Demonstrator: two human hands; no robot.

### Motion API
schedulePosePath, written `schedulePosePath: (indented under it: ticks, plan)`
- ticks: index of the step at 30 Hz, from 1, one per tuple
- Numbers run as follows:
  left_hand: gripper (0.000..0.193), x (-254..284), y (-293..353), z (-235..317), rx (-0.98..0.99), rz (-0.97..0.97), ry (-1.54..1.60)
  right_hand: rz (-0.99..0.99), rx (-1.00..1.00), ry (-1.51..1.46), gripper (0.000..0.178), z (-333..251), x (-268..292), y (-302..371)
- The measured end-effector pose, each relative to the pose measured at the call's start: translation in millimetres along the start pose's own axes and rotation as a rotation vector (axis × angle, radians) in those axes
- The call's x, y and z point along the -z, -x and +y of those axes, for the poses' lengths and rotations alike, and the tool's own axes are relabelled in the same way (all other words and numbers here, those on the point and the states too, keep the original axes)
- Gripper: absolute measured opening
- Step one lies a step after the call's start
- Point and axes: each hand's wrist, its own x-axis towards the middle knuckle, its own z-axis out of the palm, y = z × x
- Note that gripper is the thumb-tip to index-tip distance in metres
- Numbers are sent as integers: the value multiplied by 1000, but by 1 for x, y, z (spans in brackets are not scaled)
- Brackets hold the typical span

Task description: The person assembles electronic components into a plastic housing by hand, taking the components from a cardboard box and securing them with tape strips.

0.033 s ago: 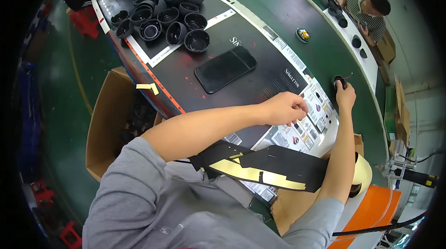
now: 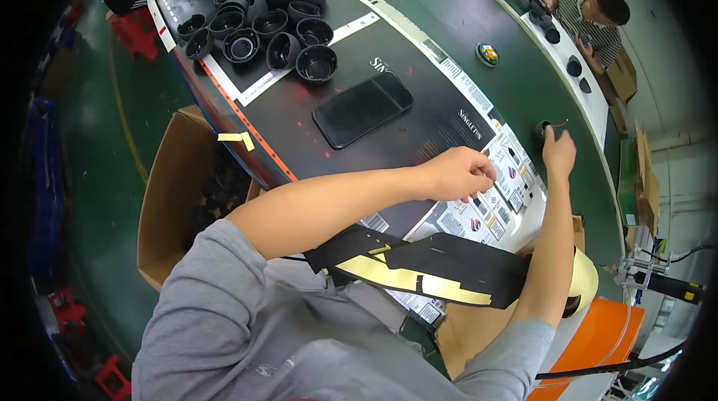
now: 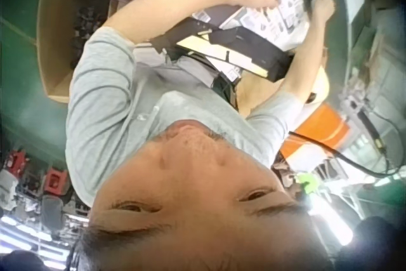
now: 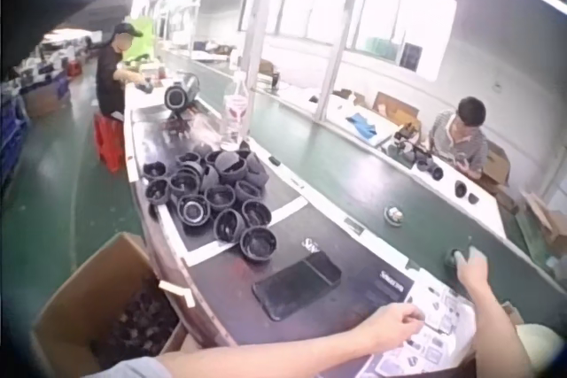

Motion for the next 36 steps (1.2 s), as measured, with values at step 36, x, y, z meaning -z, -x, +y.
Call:
schedulePosePath:
  ticks: [36]
  plan:
    - [16, 8, 14, 6, 148, -169, -178, -864, 476, -582, 44, -118, 104, 91]
